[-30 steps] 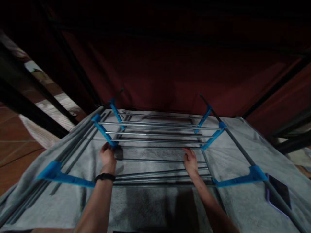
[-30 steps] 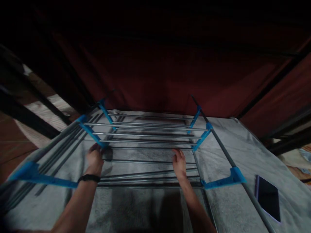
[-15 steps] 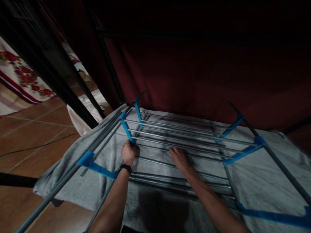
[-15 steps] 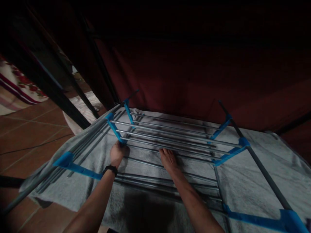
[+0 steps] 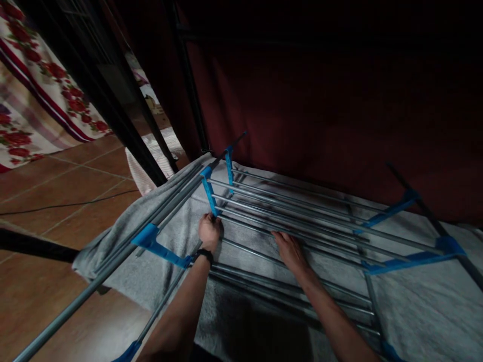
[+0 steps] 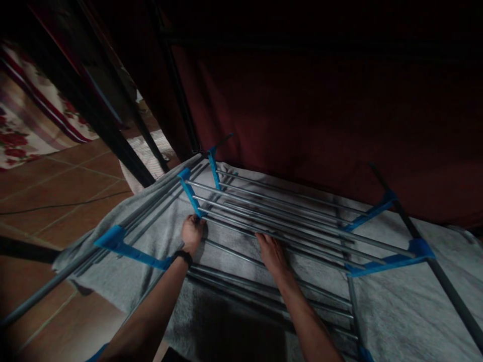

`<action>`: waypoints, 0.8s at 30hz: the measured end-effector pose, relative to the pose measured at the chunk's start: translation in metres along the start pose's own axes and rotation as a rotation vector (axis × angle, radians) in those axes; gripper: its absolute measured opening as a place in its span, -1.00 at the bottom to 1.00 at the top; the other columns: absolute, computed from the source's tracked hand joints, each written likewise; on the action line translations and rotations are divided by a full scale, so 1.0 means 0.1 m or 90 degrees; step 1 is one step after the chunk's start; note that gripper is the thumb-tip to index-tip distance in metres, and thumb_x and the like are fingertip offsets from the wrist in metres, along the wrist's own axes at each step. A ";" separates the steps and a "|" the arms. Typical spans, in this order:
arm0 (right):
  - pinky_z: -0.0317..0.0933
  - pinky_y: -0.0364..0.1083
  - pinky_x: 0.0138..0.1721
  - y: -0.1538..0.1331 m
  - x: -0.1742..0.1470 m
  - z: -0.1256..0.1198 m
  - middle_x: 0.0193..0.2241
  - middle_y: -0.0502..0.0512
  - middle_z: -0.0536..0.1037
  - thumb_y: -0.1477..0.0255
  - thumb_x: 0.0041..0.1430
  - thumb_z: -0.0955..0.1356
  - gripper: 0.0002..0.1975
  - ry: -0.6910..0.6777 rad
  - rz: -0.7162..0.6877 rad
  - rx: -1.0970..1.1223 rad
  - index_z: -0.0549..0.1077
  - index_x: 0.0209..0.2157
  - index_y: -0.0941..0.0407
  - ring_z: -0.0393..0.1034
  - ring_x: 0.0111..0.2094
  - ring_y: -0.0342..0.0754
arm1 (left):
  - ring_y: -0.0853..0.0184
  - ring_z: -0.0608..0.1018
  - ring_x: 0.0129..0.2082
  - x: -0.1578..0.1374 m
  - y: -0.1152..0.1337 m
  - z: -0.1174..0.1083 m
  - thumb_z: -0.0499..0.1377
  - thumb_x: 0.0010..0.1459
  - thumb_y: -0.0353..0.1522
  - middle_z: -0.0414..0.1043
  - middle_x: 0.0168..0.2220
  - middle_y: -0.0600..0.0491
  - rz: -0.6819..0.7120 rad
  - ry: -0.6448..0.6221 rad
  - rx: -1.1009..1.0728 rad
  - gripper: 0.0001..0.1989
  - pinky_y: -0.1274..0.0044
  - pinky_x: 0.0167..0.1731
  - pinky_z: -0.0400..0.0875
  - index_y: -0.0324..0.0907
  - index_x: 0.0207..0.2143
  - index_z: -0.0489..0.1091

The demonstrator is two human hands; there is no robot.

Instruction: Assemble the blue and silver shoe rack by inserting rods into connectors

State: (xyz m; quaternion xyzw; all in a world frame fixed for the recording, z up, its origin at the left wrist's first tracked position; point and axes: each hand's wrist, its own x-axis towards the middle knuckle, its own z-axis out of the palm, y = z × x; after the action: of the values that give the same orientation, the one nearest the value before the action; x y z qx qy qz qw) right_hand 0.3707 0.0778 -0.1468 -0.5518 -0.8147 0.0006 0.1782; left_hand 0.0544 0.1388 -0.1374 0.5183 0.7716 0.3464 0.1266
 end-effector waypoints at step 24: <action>0.32 -0.04 0.00 0.07 -0.02 0.08 -0.04 0.11 0.58 0.63 0.32 0.20 -0.52 -0.025 -0.002 -0.024 0.43 0.16 0.00 0.47 -0.04 0.01 | 0.10 0.50 -0.08 -0.07 0.06 -0.02 0.09 0.30 -0.35 0.49 -0.11 -0.18 0.025 -0.015 0.097 -0.76 0.38 -0.12 0.32 -0.24 -0.08 0.48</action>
State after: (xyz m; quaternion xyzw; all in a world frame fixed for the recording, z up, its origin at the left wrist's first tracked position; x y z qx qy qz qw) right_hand 0.3750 0.0802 -0.1563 -0.5538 -0.8187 -0.0039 0.1520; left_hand 0.0607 0.1335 -0.1331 0.5452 0.7841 0.2830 0.0888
